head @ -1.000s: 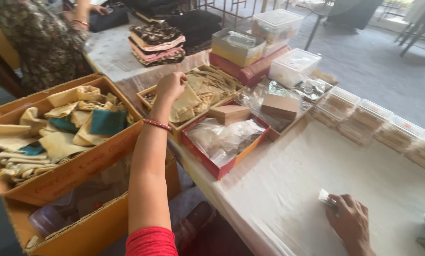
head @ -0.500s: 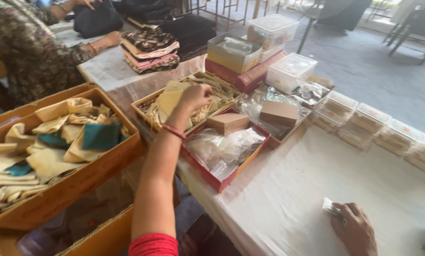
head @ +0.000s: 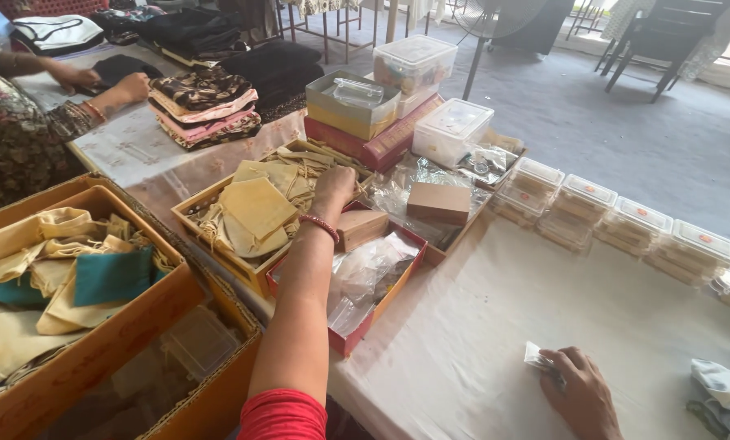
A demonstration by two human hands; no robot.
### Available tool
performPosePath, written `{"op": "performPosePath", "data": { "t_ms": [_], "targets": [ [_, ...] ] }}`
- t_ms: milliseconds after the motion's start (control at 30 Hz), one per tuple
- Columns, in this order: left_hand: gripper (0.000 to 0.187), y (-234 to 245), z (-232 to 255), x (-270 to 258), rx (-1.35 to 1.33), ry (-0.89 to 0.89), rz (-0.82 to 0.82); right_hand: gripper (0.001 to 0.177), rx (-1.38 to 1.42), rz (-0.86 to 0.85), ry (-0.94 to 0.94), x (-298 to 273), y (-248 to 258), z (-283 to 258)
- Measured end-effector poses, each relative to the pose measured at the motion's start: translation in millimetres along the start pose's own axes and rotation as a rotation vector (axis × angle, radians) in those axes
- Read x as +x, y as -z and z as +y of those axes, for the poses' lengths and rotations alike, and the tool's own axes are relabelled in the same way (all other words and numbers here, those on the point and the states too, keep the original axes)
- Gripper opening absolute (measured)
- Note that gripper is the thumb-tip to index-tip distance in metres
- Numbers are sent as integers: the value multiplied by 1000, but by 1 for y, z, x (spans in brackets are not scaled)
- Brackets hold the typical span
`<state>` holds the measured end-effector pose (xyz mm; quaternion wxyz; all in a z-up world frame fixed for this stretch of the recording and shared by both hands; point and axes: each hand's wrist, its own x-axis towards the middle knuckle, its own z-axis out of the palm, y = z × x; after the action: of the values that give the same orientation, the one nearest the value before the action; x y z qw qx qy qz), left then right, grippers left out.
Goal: The person picks up jewelry items from boxes, wipes them with a white cloth, and places them into small plastic containers or cloth pouches. They then seal the containers and arrange them on the table.
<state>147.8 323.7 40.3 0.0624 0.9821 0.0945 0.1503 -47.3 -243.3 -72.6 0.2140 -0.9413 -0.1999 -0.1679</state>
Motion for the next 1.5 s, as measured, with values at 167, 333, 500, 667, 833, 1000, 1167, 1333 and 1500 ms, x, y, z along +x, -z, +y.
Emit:
{"op": "performPosePath", "data": {
  "t_ms": [167, 333, 500, 667, 833, 1000, 1167, 1333, 1500],
  "targets": [
    [23, 40, 9, -18, -319, 248, 120, 39, -11, -25, -22, 1, 3, -3],
    [30, -1, -33, 49, -641, 388, 559, 39, -3, -36, -27, 3, 8, -11],
    [30, 30, 19, 66, -1696, 120, 551, 35, -11, -19, -6, 1, 8, -10],
    [31, 59, 131, 33, -1342, 68, 137, 35, -7, -25, 5, 0, 13, -11],
    [30, 39, 135, 36, -855, -100, 64, 37, -24, -59, 7, -1, 19, -16],
    [21, 92, 88, -15, -563, 178, 492, 36, -13, -65, -7, -1, 18, -14],
    [10, 85, 30, -38, -103, -92, 1054, 37, 6, -40, 16, 2, 14, -11],
    [10, -26, -9, 9, -101, -10, 472, 36, -4, -26, 21, 2, 12, -10],
    [46, -57, -15, 41, -198, 34, -136, 38, -8, -25, 20, 3, 14, -12]
  ]
}}
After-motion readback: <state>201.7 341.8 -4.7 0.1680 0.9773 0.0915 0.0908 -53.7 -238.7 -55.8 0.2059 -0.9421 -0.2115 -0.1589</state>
